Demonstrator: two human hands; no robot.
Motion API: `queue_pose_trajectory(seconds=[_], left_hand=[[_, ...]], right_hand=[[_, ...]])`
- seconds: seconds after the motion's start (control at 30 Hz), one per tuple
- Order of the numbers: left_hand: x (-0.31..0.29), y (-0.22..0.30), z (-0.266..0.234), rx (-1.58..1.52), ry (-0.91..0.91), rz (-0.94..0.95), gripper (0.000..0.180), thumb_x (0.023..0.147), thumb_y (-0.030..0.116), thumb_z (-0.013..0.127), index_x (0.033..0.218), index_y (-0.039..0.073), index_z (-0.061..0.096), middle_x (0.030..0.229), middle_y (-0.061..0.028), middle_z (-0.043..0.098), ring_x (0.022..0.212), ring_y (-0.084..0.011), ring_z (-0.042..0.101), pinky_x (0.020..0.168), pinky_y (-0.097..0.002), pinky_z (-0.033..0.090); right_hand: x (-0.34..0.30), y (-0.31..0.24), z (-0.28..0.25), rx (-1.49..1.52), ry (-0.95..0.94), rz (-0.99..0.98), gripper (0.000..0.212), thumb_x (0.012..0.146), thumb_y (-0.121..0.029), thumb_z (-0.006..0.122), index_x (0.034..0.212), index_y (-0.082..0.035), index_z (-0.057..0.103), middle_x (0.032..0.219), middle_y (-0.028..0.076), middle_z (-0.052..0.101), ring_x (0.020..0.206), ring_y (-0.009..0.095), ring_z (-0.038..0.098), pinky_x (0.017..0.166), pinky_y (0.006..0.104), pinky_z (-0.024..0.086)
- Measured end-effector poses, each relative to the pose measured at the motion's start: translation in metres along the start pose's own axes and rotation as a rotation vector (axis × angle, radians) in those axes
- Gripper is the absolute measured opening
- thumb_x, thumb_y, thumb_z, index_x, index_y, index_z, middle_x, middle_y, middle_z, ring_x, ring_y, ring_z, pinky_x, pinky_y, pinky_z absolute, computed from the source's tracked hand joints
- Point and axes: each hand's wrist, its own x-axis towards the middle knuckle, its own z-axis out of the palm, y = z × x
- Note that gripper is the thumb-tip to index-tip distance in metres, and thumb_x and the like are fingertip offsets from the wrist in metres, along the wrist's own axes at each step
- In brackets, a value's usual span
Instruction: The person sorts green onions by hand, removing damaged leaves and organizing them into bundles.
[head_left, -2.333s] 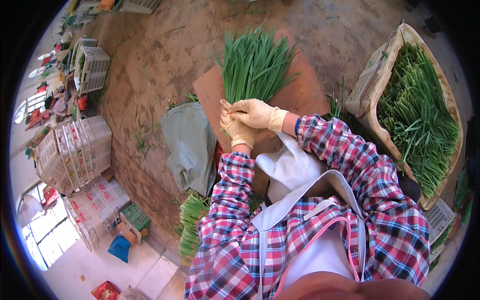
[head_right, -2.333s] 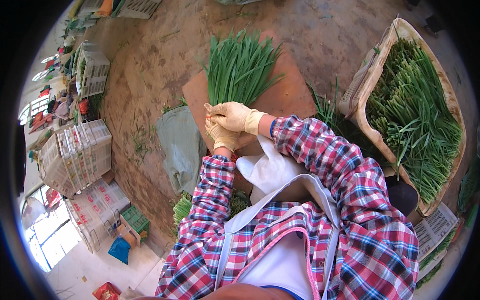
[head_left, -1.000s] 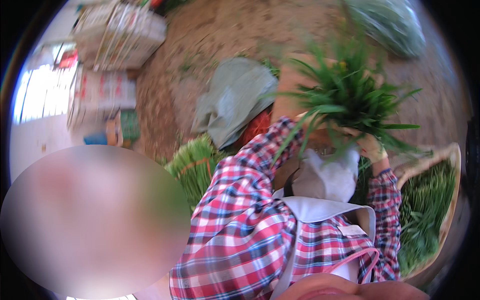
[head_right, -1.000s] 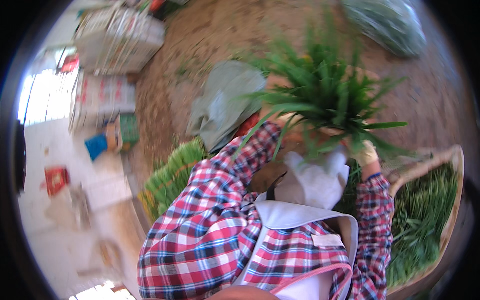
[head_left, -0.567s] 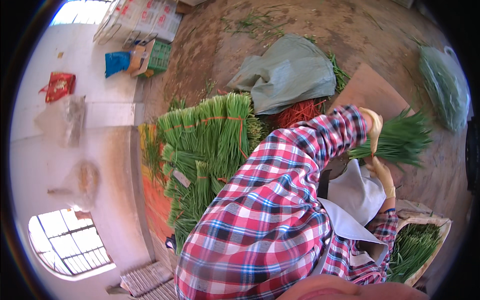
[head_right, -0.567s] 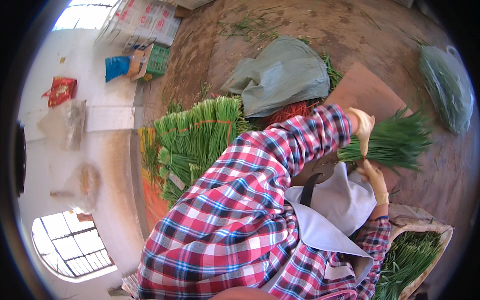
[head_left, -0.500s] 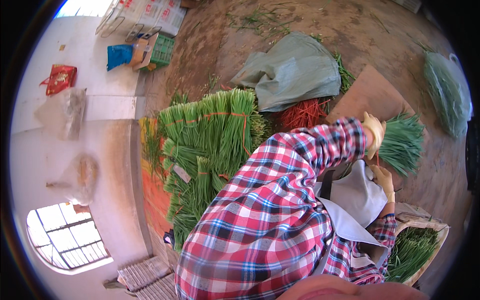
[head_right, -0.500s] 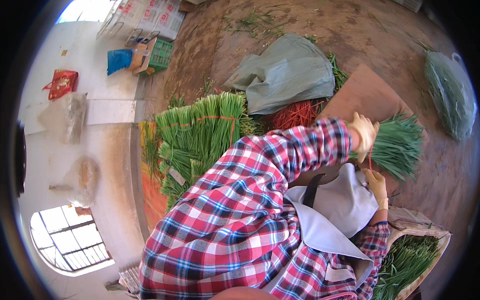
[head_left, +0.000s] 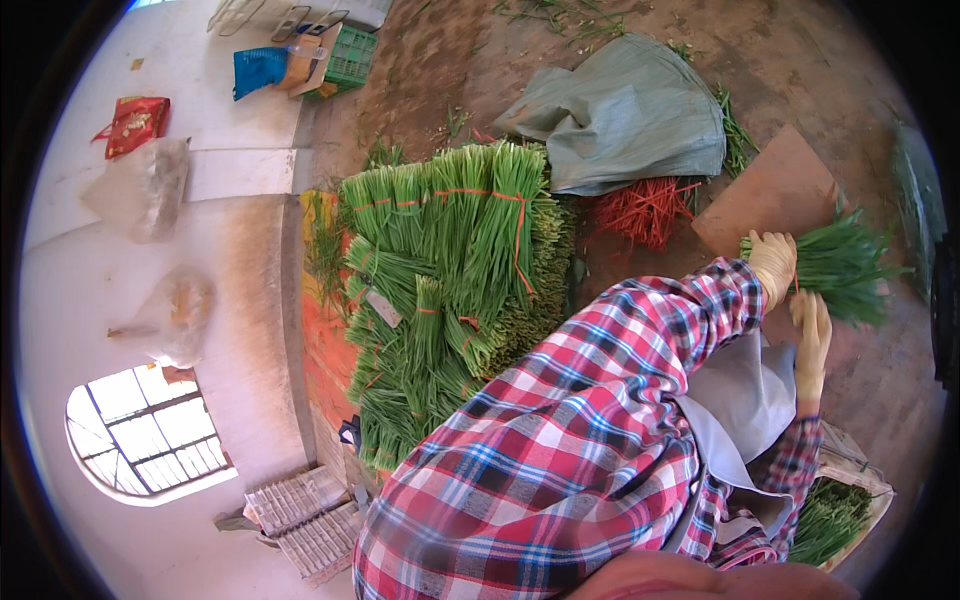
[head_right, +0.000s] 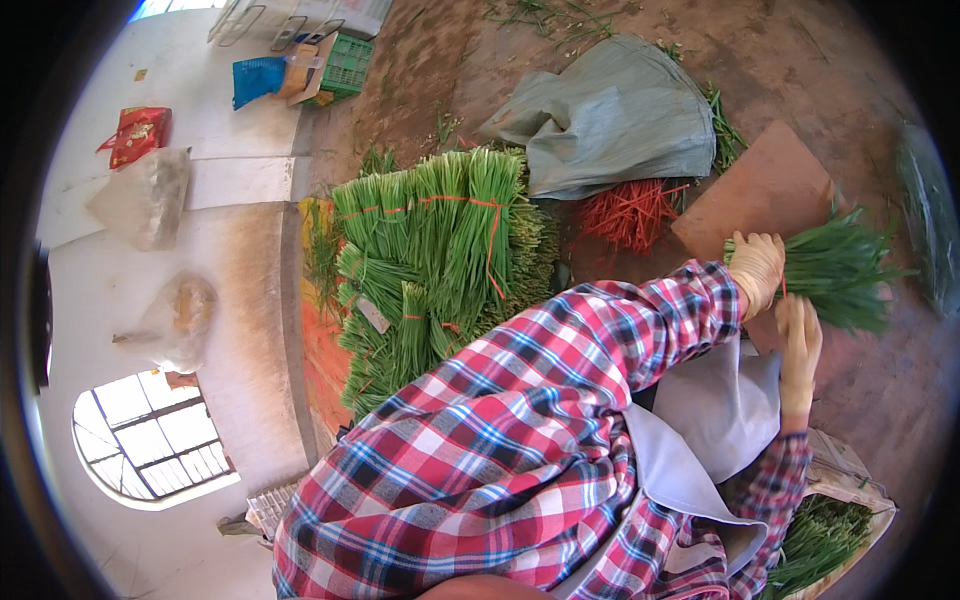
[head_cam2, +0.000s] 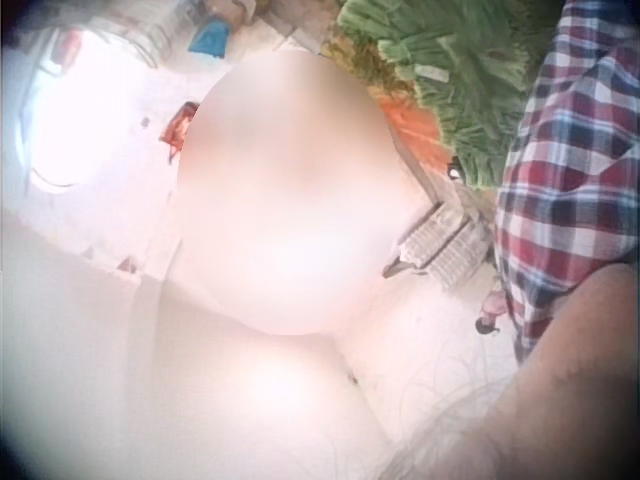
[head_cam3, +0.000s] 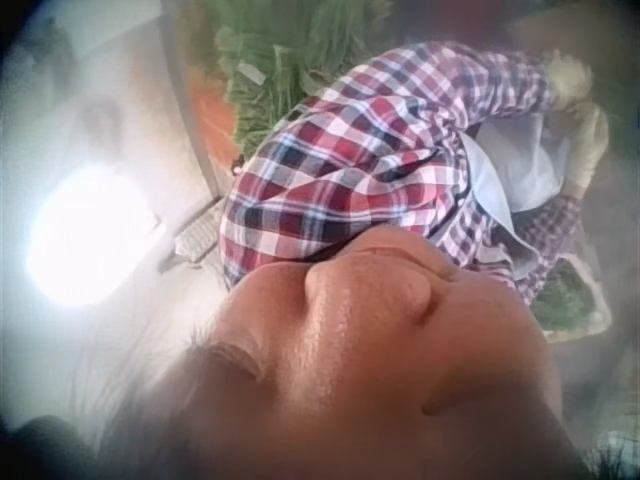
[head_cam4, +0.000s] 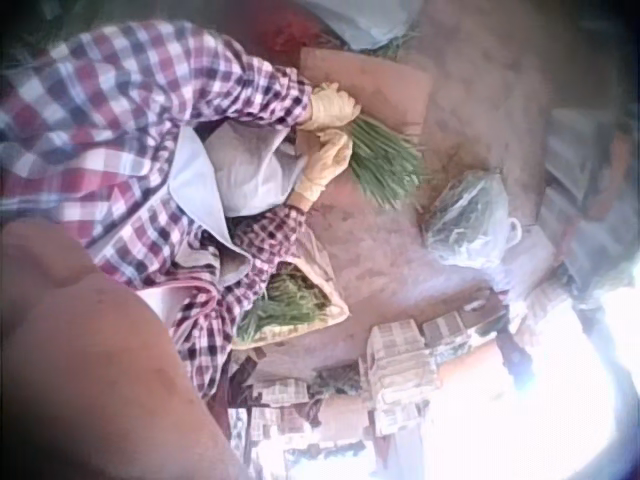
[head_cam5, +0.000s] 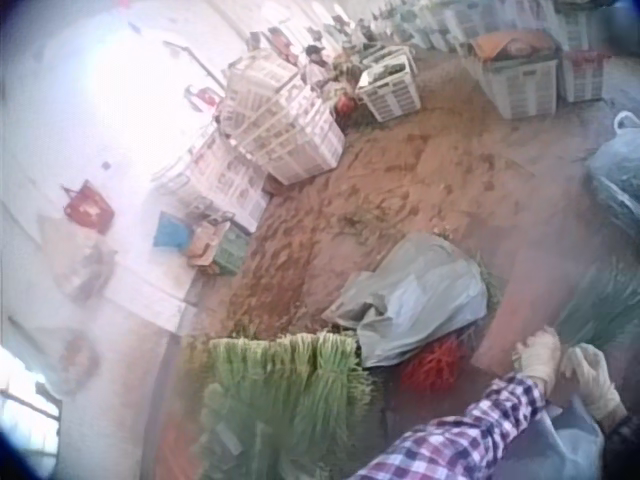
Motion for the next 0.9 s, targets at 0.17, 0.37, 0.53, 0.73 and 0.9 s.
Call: queue_pose_trajectory(seconds=[0.17,0.37,0.53,0.73,0.9], left_hand=[[0.032,0.002,0.029,-0.054,0.049,-0.079,0.080,0.062,0.022,0.076,0.130,0.004,0.038,0.115,-0.0130,0.053,0.107,-0.0271,0.052,0.093,-0.0497,0.038],[-0.004,-0.011,-0.043,-0.138,-0.193,-0.052,0.103,0.057,0.027,0.081,0.137,-0.002,0.023,0.117,-0.0146,0.056,0.108,-0.0257,0.056,0.088,-0.0414,0.046],[-0.016,-0.008,-0.047,-0.782,-0.279,-0.079,0.095,0.049,0.032,0.086,0.121,-0.005,0.036,0.107,-0.0171,0.060,0.099,-0.0289,0.060,0.083,-0.0316,0.050],[-0.058,-0.005,-0.078,-1.834,-0.311,0.025,0.044,0.064,0.017,0.079,0.100,0.003,0.058,0.084,-0.0086,0.064,0.070,-0.0219,0.063,0.063,-0.0358,0.054],[-0.067,-0.005,-0.097,-2.468,-0.435,0.177,0.020,0.079,0.020,0.067,0.094,0.008,0.061,0.078,-0.0068,0.063,0.065,-0.0218,0.062,0.060,-0.0389,0.054]], right_hand=[[-0.098,0.063,0.002,0.323,0.146,0.220,0.030,0.097,-0.023,0.040,0.092,0.001,0.057,0.089,0.007,0.054,0.082,0.015,0.050,0.077,0.0284,0.040],[-0.103,-0.006,0.018,0.527,0.485,0.319,0.034,0.097,-0.025,0.039,0.110,0.001,0.057,0.107,0.010,0.057,0.097,0.018,0.053,0.087,0.0294,0.040],[-0.173,0.034,-0.015,0.372,0.450,0.451,0.042,0.095,-0.028,0.042,0.128,-0.002,0.047,0.127,0.011,0.049,0.114,0.020,0.049,0.096,0.0308,0.037],[-0.236,0.055,-0.006,0.367,0.515,0.624,0.040,0.094,-0.028,0.046,0.126,-0.002,0.049,0.122,0.010,0.053,0.108,0.019,0.052,0.091,0.0296,0.040],[-0.241,0.058,-0.017,0.308,0.463,0.663,0.039,0.093,-0.027,0.049,0.124,-0.003,0.050,0.117,0.008,0.056,0.104,0.018,0.055,0.086,0.0286,0.042]])
